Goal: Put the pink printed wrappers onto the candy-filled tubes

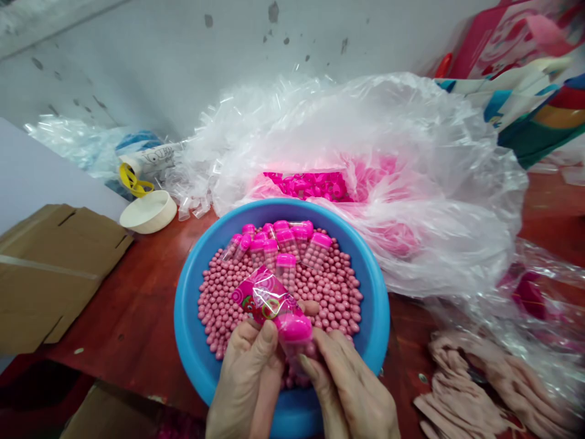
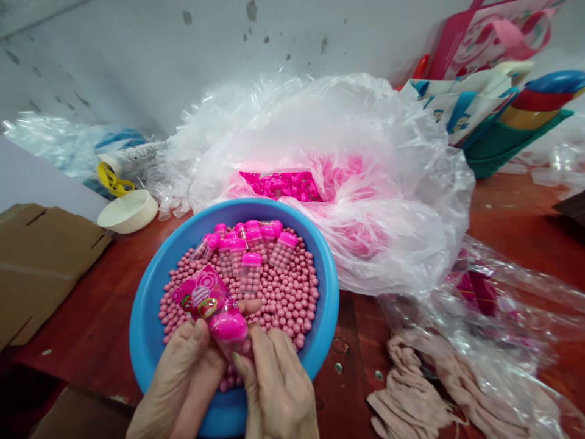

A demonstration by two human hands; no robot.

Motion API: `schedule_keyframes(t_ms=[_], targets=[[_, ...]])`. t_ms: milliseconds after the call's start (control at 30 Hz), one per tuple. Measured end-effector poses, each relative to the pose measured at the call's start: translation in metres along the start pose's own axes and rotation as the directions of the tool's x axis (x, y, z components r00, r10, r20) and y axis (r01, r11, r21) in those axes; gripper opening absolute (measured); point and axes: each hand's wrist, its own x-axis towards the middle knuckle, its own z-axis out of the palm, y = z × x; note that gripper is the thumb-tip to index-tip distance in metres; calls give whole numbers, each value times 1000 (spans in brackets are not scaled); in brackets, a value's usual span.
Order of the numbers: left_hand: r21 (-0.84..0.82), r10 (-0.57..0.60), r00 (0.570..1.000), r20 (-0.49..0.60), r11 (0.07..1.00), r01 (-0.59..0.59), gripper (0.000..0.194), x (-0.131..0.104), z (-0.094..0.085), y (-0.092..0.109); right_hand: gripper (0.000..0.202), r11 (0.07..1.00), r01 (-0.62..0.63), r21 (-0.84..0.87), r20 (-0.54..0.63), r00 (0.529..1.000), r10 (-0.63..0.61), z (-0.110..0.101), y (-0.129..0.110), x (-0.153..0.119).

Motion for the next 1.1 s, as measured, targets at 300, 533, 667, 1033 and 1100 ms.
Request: schedule_keyframes(t_ms=[300,533,667,1033,1100], targets=[[-15,30,999,-38,999,-31,29,-6,5,-1,27,973,-76,219,215,976,28,-18,-3,22],[15,105,991,-80,994,-104,19,-9,6,-3,27,934,-106,340,260,966,15,-23,-4,30],[-16,82,995,-57,996,-84,23,-6,6,-3,29,972,27,232,145,987,-62,-7,3,13],[-65,117,992,-46,991,-120,20,-4,8,-2,52,974,135,180,77,986,-151,9,9,0],[-22,105,994,-32,994,-106,21,-5,8,-1,52,972,135,193,79,985,-153,7,8,1]])
